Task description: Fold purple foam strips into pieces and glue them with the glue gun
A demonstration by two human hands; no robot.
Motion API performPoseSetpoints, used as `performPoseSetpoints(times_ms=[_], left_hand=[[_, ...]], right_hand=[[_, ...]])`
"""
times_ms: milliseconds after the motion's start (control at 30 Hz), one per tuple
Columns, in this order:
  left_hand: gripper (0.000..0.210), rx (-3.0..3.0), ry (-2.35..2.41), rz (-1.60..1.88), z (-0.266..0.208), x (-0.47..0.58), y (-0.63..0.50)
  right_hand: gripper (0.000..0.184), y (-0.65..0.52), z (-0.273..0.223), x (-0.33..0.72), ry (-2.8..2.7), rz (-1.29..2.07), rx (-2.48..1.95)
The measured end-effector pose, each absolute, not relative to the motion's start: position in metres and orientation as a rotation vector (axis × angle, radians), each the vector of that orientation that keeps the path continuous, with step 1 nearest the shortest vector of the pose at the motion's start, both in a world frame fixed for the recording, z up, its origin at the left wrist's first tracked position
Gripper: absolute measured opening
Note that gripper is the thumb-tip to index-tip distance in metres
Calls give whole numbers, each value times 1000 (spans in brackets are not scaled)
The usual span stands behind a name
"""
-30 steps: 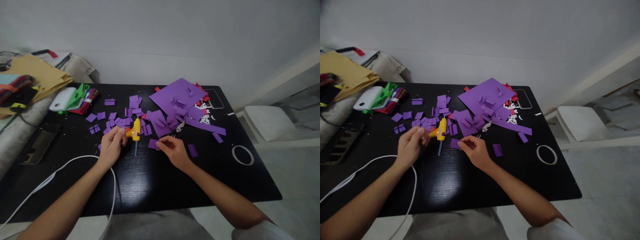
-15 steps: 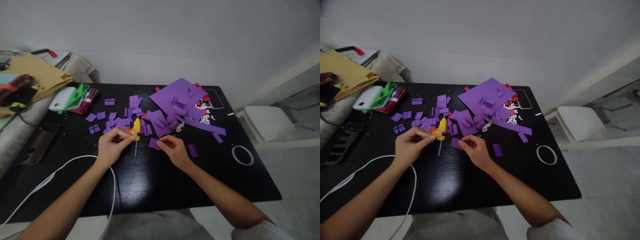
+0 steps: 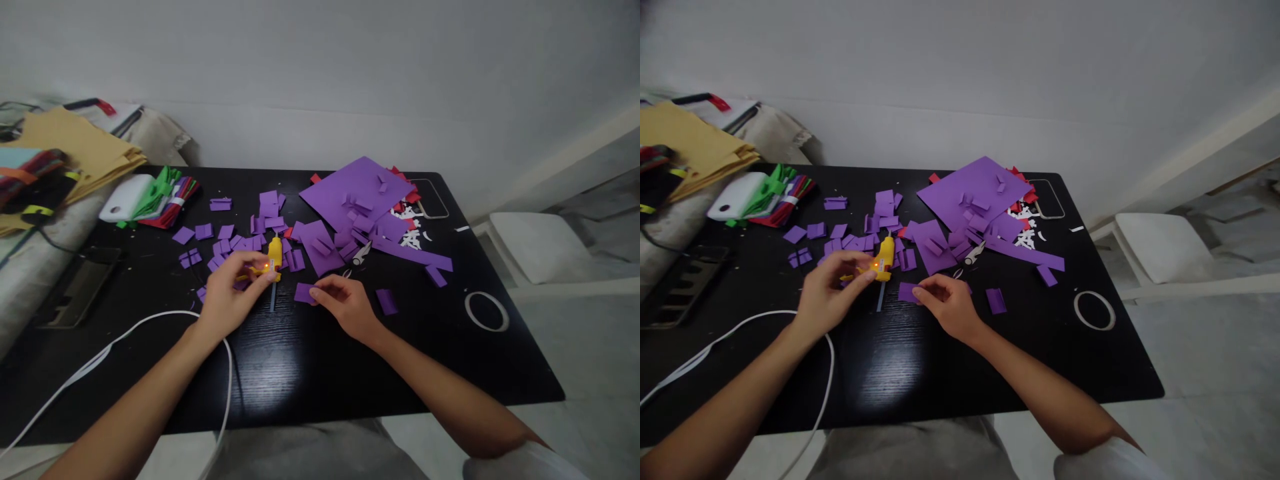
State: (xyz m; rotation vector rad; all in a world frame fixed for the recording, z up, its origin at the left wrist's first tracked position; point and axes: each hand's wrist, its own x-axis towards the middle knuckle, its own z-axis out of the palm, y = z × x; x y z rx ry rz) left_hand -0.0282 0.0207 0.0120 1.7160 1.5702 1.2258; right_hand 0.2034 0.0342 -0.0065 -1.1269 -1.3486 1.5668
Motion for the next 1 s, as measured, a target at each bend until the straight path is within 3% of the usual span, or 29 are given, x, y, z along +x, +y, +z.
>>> performPoseSetpoints(times_ms=[200, 600, 1000], left_hand=[[21, 1718, 1303, 871, 5, -5, 8], [24, 1693, 1325, 909, -2, -4, 8], [25, 1469, 1271, 930, -4, 1, 7]], right_hand=[[20, 30, -7, 202, -1429, 1588, -1085], [16, 27, -6, 203, -1615, 1534, -1125], [15, 32, -6, 203, -1453, 1639, -1100]])
